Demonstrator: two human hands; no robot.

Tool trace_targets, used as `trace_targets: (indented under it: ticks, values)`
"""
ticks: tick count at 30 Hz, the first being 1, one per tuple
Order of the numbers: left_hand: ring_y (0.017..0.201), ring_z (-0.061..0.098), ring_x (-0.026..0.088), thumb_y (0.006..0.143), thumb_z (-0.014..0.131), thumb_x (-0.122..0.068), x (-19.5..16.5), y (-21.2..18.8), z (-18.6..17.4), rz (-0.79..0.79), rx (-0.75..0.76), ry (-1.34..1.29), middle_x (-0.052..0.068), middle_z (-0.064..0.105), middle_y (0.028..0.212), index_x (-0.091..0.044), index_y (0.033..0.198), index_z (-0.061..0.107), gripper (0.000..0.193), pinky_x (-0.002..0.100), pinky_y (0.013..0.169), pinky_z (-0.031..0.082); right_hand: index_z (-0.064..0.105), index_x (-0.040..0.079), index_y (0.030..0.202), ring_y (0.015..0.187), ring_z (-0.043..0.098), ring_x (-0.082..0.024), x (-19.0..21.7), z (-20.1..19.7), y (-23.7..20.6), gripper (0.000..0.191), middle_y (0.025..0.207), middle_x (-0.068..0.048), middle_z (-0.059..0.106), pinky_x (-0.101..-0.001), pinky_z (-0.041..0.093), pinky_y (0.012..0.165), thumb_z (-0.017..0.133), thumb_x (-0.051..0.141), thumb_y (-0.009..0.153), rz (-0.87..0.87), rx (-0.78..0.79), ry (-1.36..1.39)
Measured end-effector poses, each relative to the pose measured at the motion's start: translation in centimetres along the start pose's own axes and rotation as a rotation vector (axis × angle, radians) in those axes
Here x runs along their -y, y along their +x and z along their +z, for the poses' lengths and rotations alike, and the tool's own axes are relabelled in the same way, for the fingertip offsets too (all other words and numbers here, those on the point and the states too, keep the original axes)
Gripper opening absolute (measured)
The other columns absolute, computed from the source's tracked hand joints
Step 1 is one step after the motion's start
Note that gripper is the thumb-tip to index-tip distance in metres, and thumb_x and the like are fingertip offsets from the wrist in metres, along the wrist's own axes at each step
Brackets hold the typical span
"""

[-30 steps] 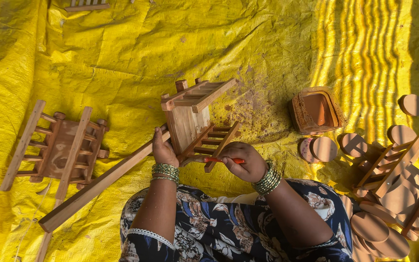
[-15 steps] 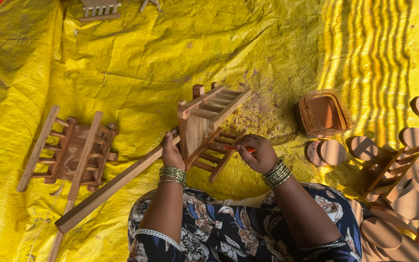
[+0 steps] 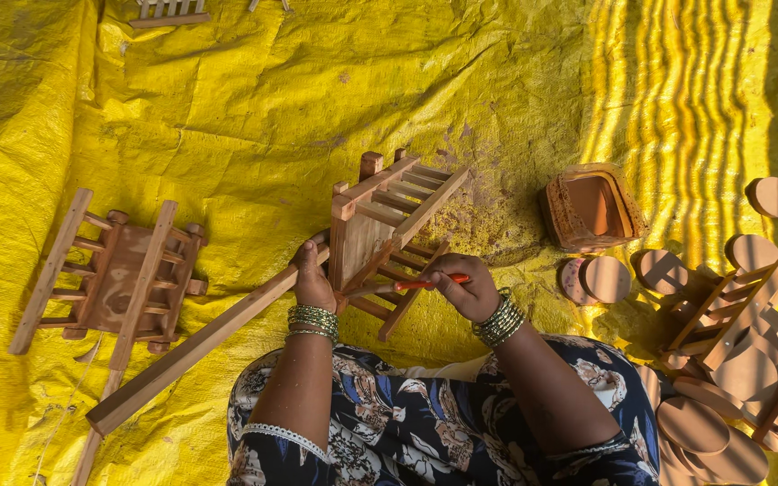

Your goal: The person sits on a yellow tarp and uses a brush to apply a brown paste from a container onto the surfaces of small wooden chair frames, holding each frame steady with one hand while brushing. They rotate the frames to coat different sides and set finished frames aside among other wooden toy parts.

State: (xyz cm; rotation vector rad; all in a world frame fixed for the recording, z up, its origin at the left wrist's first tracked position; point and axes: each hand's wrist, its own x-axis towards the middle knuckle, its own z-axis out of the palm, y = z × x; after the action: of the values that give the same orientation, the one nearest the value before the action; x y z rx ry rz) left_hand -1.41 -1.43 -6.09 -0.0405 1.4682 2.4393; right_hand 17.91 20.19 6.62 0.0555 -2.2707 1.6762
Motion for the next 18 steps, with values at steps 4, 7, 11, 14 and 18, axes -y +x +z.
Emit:
trace_targets:
  ticks: [4,7,11,14,18]
  values:
    - [0.123,0.057,0.023,0.096,0.064,-0.045,0.0,-0.2,0.0,0.01,0.006,0.037,0.012,0.067,0.125,-0.001,0.117,0.07,0.05,0.042,0.112,0.037,0.075,0.001,0.099,0.076,0.07,-0.032,-0.6,-1.0,0.4,0.025,0.084,-0.016,0.071,-0.0405,0.056,0.069,0.061,0.022,0.099,-0.055,-0.003,-0.406]
    - [0.122,0.058,0.025,0.095,0.065,-0.046,-0.2,-0.1,0.3,0.039,0.035,0.038,0.013,0.068,0.123,0.0,0.117,0.071,0.051,0.043,0.112,0.038,0.075,0.001,0.098,0.076,0.07,-0.032,-0.6,-1.0,0.2,0.025,0.083,-0.015,0.072,-0.0398,0.057,0.069,0.06,0.022,0.099,-0.125,0.021,-0.382]
    - [0.121,0.058,0.025,0.093,0.066,-0.047,-0.7,-0.4,0.6,0.024,0.042,0.034,0.013,0.069,0.123,0.0,0.118,0.071,0.054,0.044,0.112,0.038,0.074,0.001,0.097,0.079,0.074,-0.028,-1.1,-0.3,-0.7,0.025,0.087,-0.014,0.075,-0.0373,0.059,0.074,0.06,0.022,0.102,-0.145,0.081,-0.039]
    - [0.119,0.061,0.027,0.094,0.066,-0.048,-1.2,-0.8,0.8,0.035,0.058,0.061,0.014,0.071,0.12,0.001,0.117,0.072,0.054,0.045,0.111,0.04,0.074,-0.001,0.099,0.084,0.074,-0.027,-1.9,-0.1,-1.0,0.026,0.092,-0.015,0.076,-0.0371,0.059,0.077,0.062,0.021,0.103,-0.011,0.057,0.166]
    - [0.117,0.063,0.028,0.094,0.066,-0.046,-1.7,-0.8,1.3,0.037,0.082,0.008,0.014,0.072,0.118,0.001,0.115,0.072,0.052,0.047,0.111,0.043,0.076,-0.001,0.103,0.083,0.075,-0.024,-2.6,-1.9,-0.2,0.027,0.09,-0.014,0.078,-0.0363,0.059,0.075,0.059,0.021,0.1,0.172,-0.04,-0.039]
